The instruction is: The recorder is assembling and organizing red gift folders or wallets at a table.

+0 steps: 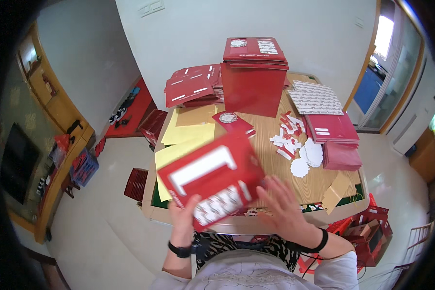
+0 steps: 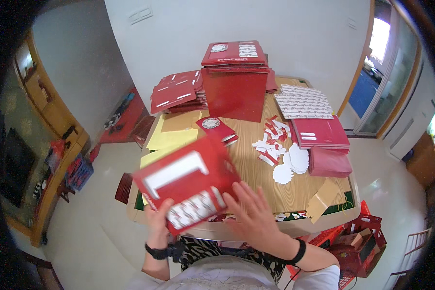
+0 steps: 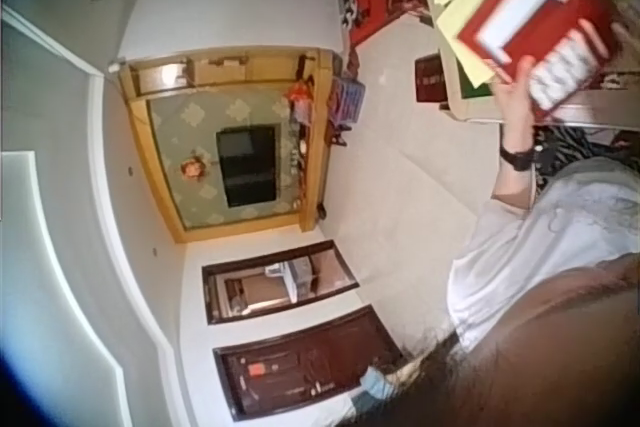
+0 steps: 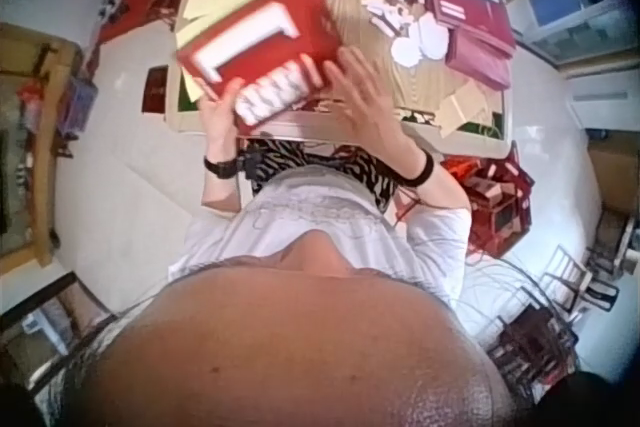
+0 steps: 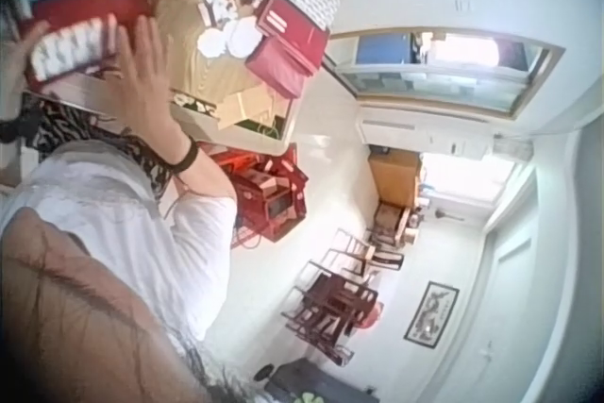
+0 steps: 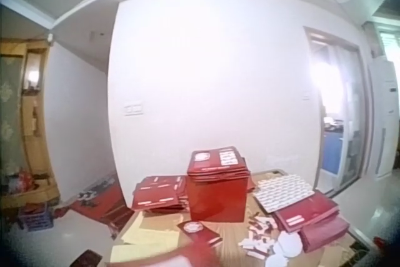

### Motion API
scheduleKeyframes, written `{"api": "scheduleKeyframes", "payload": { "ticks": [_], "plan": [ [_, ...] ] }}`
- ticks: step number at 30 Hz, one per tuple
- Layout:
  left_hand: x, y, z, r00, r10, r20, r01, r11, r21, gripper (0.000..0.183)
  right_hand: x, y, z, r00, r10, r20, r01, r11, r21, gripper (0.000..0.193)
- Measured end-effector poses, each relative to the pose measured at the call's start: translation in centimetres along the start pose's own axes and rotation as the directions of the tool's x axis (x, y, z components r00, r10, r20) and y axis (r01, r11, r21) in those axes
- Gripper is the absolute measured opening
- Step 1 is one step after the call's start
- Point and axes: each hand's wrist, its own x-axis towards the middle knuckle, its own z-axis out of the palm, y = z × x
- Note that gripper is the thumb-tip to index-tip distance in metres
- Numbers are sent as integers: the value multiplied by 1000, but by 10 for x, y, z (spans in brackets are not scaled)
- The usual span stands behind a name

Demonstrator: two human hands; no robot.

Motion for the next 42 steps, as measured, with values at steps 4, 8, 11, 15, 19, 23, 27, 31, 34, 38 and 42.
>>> {"api": "scheduleKeyframes", "payload": {
  "ticks": [4,8,11,15,19,23,27,31,34,38,42],
  "plan": [
    [52,-1,-43,994,16,-109,-32,990,-139,37,-12,24,-19,996,80,41,-79,996,-40,53],
    [79,-13,-62,997,-53,-58,49,997,-64,44,-26,49,-21,986,136,99,-125,986,-112,48],
    [90,-25,-66,997,35,-71,-33,999,32,53,-35,58,-27,963,228,142,-199,961,-194,46],
    [96,-39,-83,974,104,-200,-80,989,121,81,-35,81,-37,933,325,154,-287,931,-225,43],
    [79,-26,-76,959,178,-220,-123,962,243,82,-25,106,-60,941,324,101,-299,931,-209,42],
    [46,-6,-46,959,256,-117,-235,957,169,72,4,117,-62,947,302,107,-285,946,-153,42],
    [16,-6,-13,982,165,89,-162,986,-41,63,39,97,-47,922,298,246,-300,953,-29,46],
    [-2,-11,3,940,-40,338,87,988,-125,58,34,77,-37,945,265,193,-269,963,-4,47],
    [-6,-26,5,900,-101,423,158,982,-101,55,8,84,-47,979,204,-19,-205,975,-81,42],
    [-9,-47,10,877,-195,438,241,969,-52,47,-53,111,-91,860,424,-285,-436,900,24,30],
    [-19,-65,9,862,-259,435,303,953,-32,36,-170,166,-146,371,740,-561,-731,605,315,17]
  ]
}}
